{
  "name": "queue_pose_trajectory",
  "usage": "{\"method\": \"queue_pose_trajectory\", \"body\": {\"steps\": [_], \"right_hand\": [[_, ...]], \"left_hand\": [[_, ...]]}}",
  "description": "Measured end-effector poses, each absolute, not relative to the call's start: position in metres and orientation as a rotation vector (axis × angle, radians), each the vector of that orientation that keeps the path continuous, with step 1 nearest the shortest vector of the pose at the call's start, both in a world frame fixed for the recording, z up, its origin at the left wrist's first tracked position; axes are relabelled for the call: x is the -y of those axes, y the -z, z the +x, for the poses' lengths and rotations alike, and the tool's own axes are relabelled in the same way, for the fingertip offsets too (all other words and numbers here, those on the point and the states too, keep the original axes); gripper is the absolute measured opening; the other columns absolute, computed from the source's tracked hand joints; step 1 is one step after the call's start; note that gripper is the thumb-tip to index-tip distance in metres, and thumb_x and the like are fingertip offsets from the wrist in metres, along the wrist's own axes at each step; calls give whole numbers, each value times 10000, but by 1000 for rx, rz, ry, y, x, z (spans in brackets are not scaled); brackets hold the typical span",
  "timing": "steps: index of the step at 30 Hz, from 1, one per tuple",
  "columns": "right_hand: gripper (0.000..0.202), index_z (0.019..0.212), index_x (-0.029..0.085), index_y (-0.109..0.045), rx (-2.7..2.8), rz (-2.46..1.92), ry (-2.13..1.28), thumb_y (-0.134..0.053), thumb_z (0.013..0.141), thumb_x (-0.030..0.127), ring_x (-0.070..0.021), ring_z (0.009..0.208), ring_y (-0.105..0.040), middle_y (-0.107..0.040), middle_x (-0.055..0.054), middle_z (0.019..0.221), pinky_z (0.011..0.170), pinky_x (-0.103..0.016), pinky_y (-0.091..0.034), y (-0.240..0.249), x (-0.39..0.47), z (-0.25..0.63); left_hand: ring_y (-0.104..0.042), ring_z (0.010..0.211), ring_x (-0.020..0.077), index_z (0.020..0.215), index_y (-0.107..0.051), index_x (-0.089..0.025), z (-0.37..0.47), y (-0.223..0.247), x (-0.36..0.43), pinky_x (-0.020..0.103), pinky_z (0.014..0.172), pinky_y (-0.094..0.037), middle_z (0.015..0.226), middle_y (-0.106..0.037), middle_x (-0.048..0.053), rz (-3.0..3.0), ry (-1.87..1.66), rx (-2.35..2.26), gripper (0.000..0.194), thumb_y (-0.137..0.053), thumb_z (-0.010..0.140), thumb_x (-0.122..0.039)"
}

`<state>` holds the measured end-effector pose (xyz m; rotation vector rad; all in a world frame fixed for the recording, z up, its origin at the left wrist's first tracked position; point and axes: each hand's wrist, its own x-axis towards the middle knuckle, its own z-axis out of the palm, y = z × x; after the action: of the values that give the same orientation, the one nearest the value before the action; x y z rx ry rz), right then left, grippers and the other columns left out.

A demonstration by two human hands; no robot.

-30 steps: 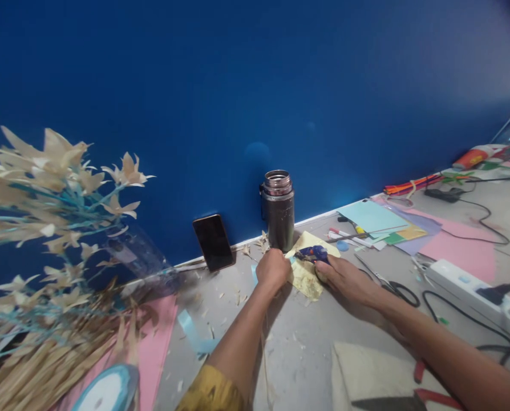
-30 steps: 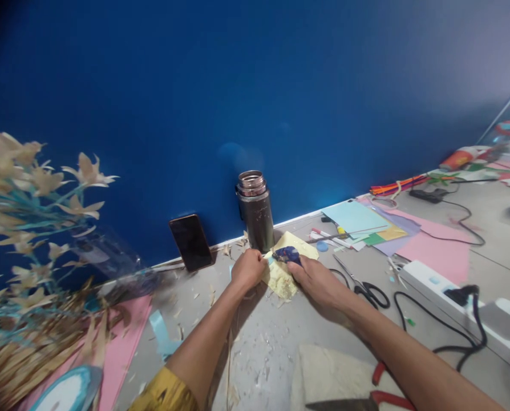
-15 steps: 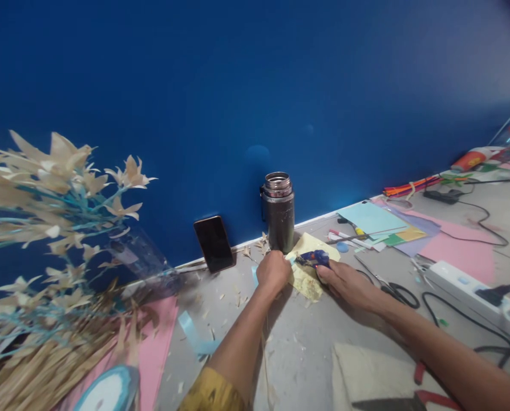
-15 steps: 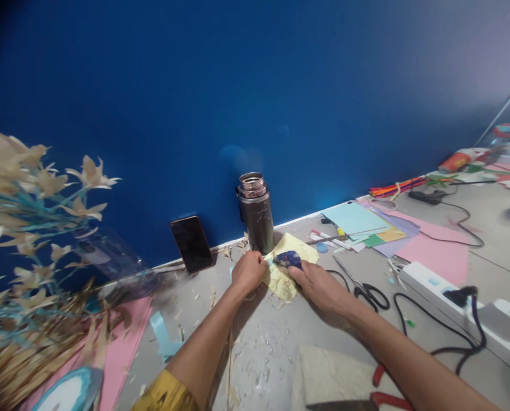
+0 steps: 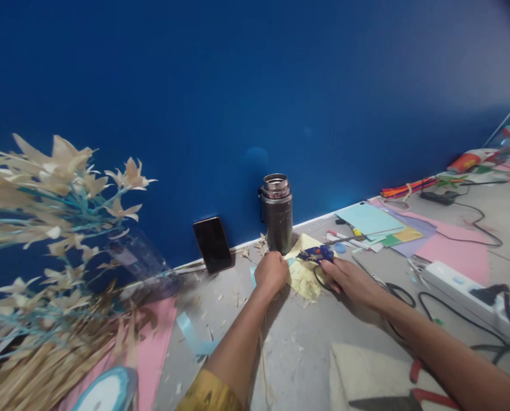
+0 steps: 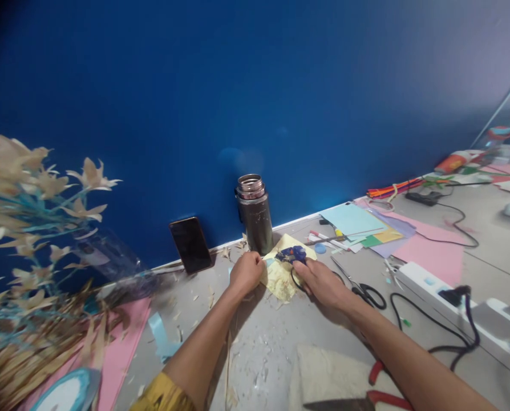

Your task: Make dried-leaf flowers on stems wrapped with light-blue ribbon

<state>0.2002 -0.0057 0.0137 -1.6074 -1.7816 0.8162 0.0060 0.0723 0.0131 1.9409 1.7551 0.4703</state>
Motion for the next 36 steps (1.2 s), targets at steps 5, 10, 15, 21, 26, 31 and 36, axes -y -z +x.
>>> {"method": "queue_pose_trajectory", "body": {"steps": [5,10,15,21,26,31,36], "right_hand": [[540,719,206,-487,1299,-1214,-1327,-412,917,703,-112,493,-359,-423,44,563,489,-254,-249,-9,8,210],[495,740,172,-527,929,-1036,-1523,-668,796,643,-63,467,-353,-434,48,628,460,-209,-199,-12,9,217],[477,718,170,-534,874,-972,-1587,-719,761,608,-61,456,-334,-423,51,616,447,-205,-181,-14,11,214],[522,736,199,-514,1105,-1119,-1435,-485,873,702,-97,461,-345,-432,41,587,450,-234,-247,-10,10,217],[315,798,207,-588,1813,-1555,-480,-496,895,493,-220,715,-565,-634,-63,757,664,-330,-422,-30,17,227],[211,966,203,-636,2233,-1715,-193,-604,790,316,-247,821,-614,-674,-80,948,713,-332,-427,-44,29,236],[275,968,227,-656,2420,-1628,-424,-706,710,310,-254,872,-621,-673,-61,981,701,-303,-431,-45,37,238]], "left_hand": [[-612,699,200,711,-684,-197,0,-6,-77,271,595,-338,725,-696,63,1881,-652,-1638,173,-558,821,-243],[-574,628,164,646,-651,-182,-5,5,-87,247,577,-349,627,-637,25,1789,-810,-1491,163,-580,787,-223],[-542,584,143,600,-617,-179,-8,6,-91,230,553,-340,583,-603,1,1719,-939,-1381,165,-573,758,-193],[-476,483,113,579,-592,-180,-8,-1,-88,216,511,-322,492,-536,-32,1600,-1036,-1319,159,-583,737,-167],[-460,374,105,649,-578,-185,-6,-17,-84,212,446,-338,442,-532,-40,1426,-1088,-1294,118,-578,767,-198],[-561,396,133,798,-567,-189,-21,-55,-78,221,436,-420,523,-618,-16,1273,-1151,-1252,106,-618,779,-280],[-561,392,125,778,-567,-179,-61,-92,-56,197,402,-404,520,-622,-11,1159,-1273,-1235,156,-672,734,-285]]}}
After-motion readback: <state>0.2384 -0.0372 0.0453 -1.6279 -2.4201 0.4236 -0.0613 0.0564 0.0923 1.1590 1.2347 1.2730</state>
